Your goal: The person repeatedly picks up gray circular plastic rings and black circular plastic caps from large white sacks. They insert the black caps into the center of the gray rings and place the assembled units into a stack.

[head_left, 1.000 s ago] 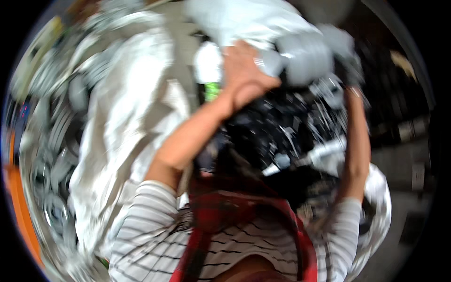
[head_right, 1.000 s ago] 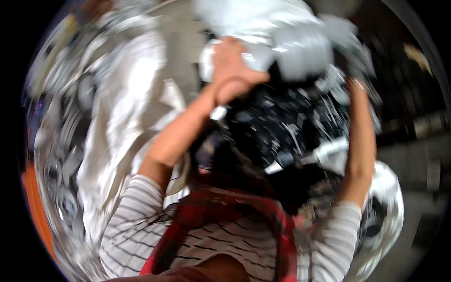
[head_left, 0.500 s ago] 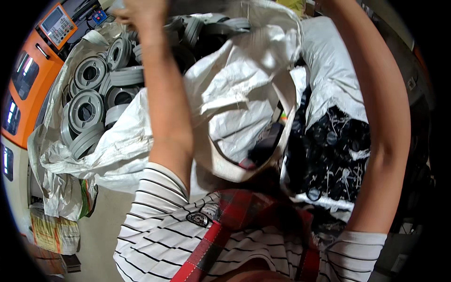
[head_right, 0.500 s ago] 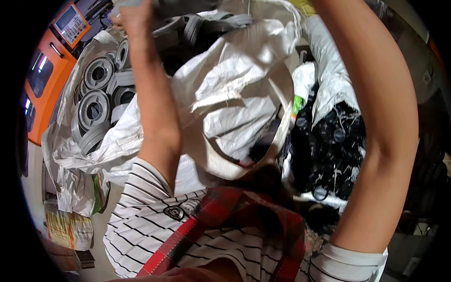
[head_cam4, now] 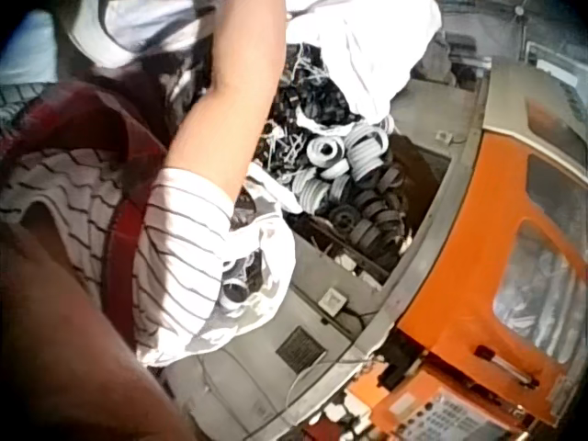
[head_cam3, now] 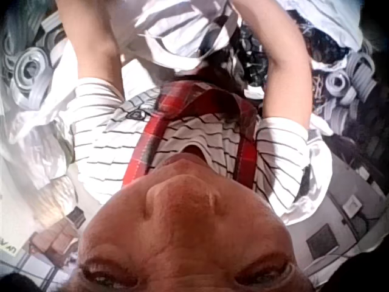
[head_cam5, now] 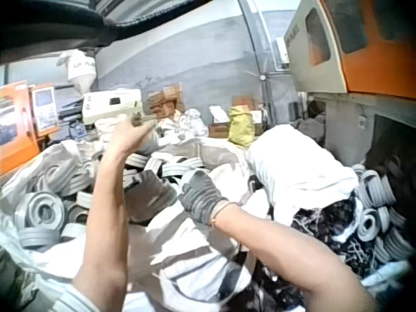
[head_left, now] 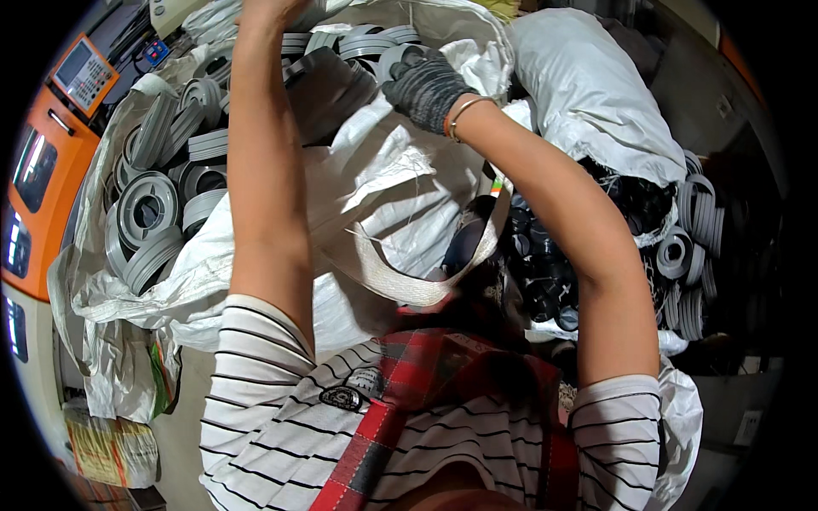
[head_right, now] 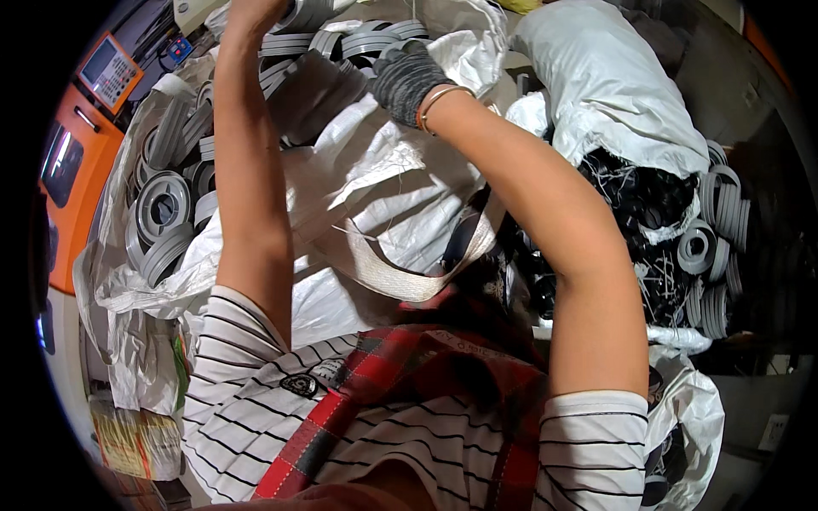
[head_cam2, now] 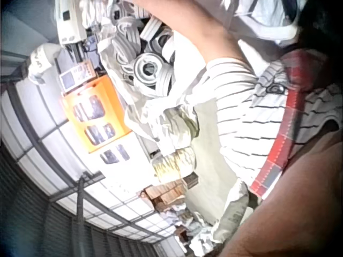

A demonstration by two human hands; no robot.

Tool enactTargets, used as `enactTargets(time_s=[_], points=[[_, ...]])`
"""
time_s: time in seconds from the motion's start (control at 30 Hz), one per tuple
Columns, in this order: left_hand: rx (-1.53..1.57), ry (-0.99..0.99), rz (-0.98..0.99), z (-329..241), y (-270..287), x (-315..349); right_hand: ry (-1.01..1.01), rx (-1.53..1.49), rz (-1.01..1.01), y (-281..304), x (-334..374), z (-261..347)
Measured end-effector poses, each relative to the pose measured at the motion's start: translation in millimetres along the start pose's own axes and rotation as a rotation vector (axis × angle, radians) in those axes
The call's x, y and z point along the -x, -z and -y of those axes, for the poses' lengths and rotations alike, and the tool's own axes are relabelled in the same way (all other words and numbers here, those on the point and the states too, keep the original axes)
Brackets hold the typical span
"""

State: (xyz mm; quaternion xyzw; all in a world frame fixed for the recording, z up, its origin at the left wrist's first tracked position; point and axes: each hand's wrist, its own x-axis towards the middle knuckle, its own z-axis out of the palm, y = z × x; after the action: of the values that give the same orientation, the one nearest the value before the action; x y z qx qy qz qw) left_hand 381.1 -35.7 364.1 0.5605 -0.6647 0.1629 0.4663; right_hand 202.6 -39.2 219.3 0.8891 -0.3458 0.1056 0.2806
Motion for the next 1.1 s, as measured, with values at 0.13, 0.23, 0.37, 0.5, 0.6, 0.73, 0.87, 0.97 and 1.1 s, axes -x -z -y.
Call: enactTargets(time_s=[0.13, 0.23, 0.37, 0.5, 0.6, 0.73, 0.87, 0.97, 1.1], points=[[-0.173, -0.062, 0.415, 52, -50, -2, 0.122, 0.075, -0.221, -2, 13, -2], [-0.245, 0.004, 0.455, 72, -43, 11, 0.187, 0.027, -0.424, 16, 51, -13], [-0.103, -0.286, 0.338, -8, -16, -5, 0.200, 0.013, -0.502, 18, 98, -12], [0.068, -0.203, 0.314, -104, -36, -42, 0.037, -0.096, -0.438, 9, 88, -12], [0.050, -0.418, 0.143, -173, -88, -52, -0.026, -0.036, -0.513, 2, 88, -16], [0.417, -0.356, 0.277, -231, -122, 10, 0.088, -0.194, -0.387, 21, 152, 22], [1.022, -0.317, 0.339, -275, -212, 93, -0.030, -0.282, -0.438, -38, 246, 33], [1.021, -0.157, 0.561, -288, -267, 165, -0.306, -0.235, 0.034, -27, 337, 21], [0.949, 0.041, 0.837, -261, -307, 212, -0.640, -0.484, 0.289, -40, 405, 5]])
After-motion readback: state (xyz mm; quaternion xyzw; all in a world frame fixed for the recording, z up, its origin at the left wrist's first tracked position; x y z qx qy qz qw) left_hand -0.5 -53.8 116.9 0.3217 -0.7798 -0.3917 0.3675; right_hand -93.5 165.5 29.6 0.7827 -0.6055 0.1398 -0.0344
